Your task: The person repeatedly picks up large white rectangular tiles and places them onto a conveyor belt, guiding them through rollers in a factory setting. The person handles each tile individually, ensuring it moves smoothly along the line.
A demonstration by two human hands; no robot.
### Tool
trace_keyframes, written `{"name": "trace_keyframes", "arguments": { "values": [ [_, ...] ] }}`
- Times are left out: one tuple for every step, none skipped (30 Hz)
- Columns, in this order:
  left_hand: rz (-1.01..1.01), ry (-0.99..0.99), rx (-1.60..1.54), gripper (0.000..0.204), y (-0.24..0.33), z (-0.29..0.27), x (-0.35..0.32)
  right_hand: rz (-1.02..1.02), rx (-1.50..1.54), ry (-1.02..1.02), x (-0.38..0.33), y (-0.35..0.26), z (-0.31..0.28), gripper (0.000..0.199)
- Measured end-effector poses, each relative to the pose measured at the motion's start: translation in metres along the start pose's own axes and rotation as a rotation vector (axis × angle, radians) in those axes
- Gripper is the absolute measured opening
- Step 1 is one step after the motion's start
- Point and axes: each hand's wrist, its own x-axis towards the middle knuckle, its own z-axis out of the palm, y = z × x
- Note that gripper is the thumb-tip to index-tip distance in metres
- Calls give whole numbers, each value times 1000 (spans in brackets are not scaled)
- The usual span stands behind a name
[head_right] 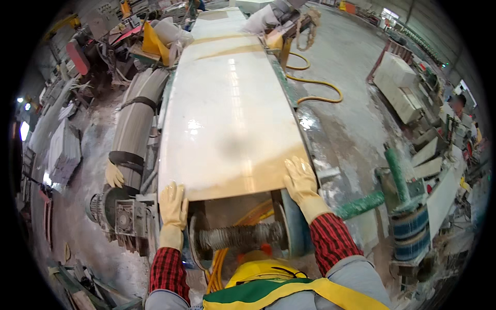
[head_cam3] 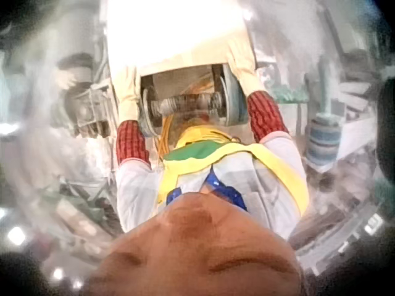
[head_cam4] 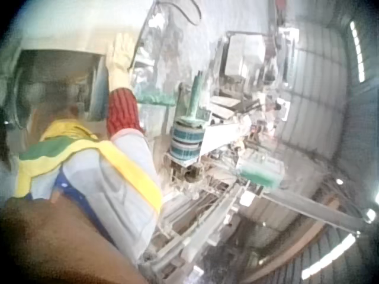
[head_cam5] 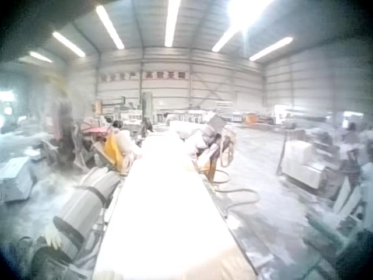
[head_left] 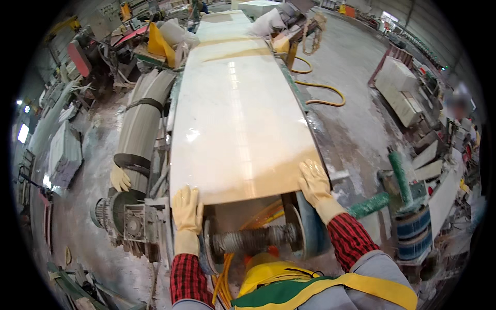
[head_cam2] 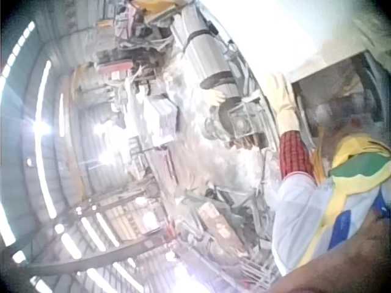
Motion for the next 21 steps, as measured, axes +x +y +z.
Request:
{"name": "trace_keyframes", "arguments": {
  "values": [
    [-2, -17, 3, 53, 1, -5, 0, 29, 18, -15, -2, -5, 1, 58],
    [-3, -12, -18, 53, 2, -10, 3, 27, 48, -58, 1, -1, 2, 60],
    [18, -23, -52, 53, 5, -16, 4, 65, 23, -85, -2, -8, -6, 60],
    [34, 1, -39, 53, 5, -14, 4, 61, 9, -91, -1, -7, -2, 60],
    [32, -15, -26, 53, 5, -14, 1, 61, -6, -98, -3, -4, 1, 59],
    [42, -24, -16, 53, 6, -16, 4, 66, -13, -100, -6, 0, 5, 59],
    [47, -23, -3, 54, 6, -19, 4, 62, -22, -93, -5, 0, 8, 59],
    [41, -9, -25, 55, 6, -17, 2, 61, -31, -87, -5, 0, 11, 59],
    [57, -4, -38, 57, 3, -16, -1, 56, 6, -93, -3, -4, 9, 59],
    [43, -27, -36, 57, 1, -17, -3, 53, 39, -94, 0, -9, 2, 59],
    [33, -46, -42, 56, 2, -18, -1, 51, 63, -92, 2, -9, -6, 60],
    [48, -18, -35, 56, 2, -16, 4, 49, 48, -28, 1, -8, -3, 56],
    [48, 0, -29, 57, 4, -15, 3, 57, 82, -3, 0, -5, -1, 55],
    [47, 18, -23, 57, 6, -13, 4, 64, 116, 22, 0, -3, 0, 55],
    [47, 18, -12, 56, 7, -15, 3, 60, 156, 39, 1, -4, 0, 54],
    [45, 18, -1, 55, 9, -16, 4, 80, 139, -16, 0, -6, -5, 52],
    [42, 19, 11, 54, 10, -17, 3, 84, 142, -18, -1, -7, -3, 52],
    [43, 18, 3, 52, 9, -17, 3, 85, 146, -13, -2, -7, -2, 52],
    [44, 16, 1, 53, 7, -15, 1, 88, 147, -12, -4, -6, 1, 53],
    [44, 14, 0, 53, 3, -15, -1, 36, 91, 11, -4, -5, 5, 51],
    [50, 4, -10, 54, 8, -14, 1, -7, 27, 25, -7, -2, 6, 49]
  ]
}}
